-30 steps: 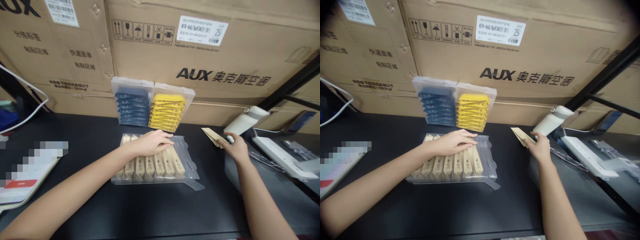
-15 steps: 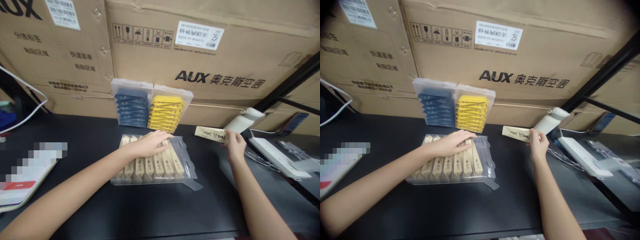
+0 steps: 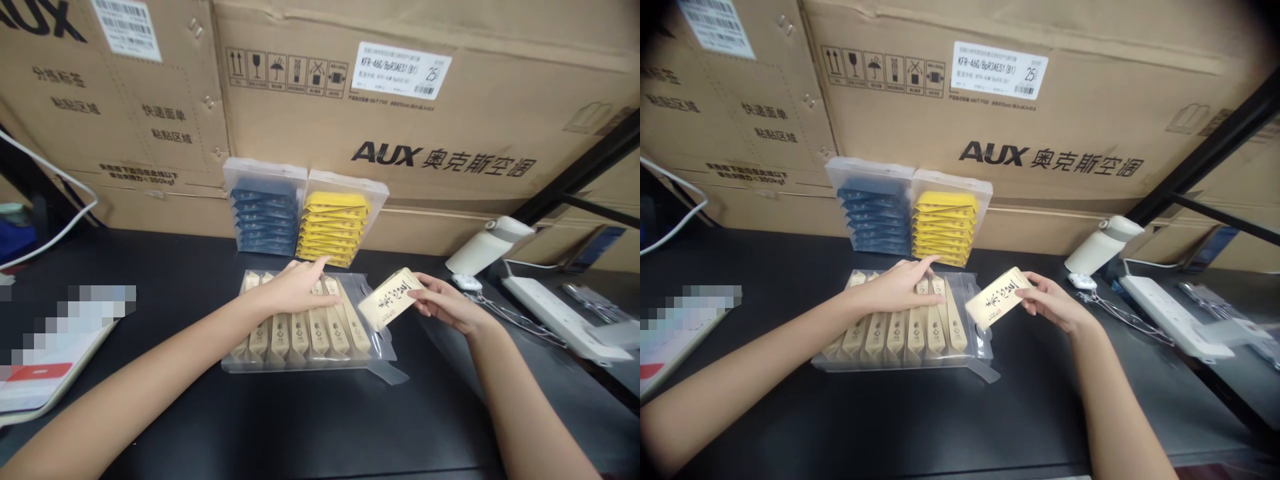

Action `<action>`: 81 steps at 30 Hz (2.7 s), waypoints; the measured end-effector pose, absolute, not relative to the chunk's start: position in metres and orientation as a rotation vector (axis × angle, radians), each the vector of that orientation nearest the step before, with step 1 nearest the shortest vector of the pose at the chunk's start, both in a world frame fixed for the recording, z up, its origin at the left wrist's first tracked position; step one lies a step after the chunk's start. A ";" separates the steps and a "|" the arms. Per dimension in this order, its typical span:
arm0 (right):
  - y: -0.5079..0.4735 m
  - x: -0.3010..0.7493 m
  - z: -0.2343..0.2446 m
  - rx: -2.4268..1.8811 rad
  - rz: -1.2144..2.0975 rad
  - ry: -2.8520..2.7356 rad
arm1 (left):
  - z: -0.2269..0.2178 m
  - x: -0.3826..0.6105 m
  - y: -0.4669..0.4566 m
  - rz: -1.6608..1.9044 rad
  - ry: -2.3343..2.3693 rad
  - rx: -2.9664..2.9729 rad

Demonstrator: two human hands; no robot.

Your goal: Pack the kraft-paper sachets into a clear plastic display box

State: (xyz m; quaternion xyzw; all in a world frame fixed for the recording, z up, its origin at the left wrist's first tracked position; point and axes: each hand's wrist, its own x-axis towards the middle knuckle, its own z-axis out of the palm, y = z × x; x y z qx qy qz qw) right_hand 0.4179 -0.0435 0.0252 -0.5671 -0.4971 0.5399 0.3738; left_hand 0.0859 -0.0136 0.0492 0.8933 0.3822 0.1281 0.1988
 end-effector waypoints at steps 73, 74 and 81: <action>-0.047 0.362 0.009 -1.155 1.843 -1.372 | 0.043 0.087 -0.011 0.407 1.038 2.486; -0.047 0.361 0.009 -1.148 1.849 -1.372 | 0.043 0.087 -0.011 0.406 1.038 2.485; -0.048 0.358 0.006 -1.119 1.872 -1.307 | 0.044 0.087 -0.012 0.407 1.038 2.482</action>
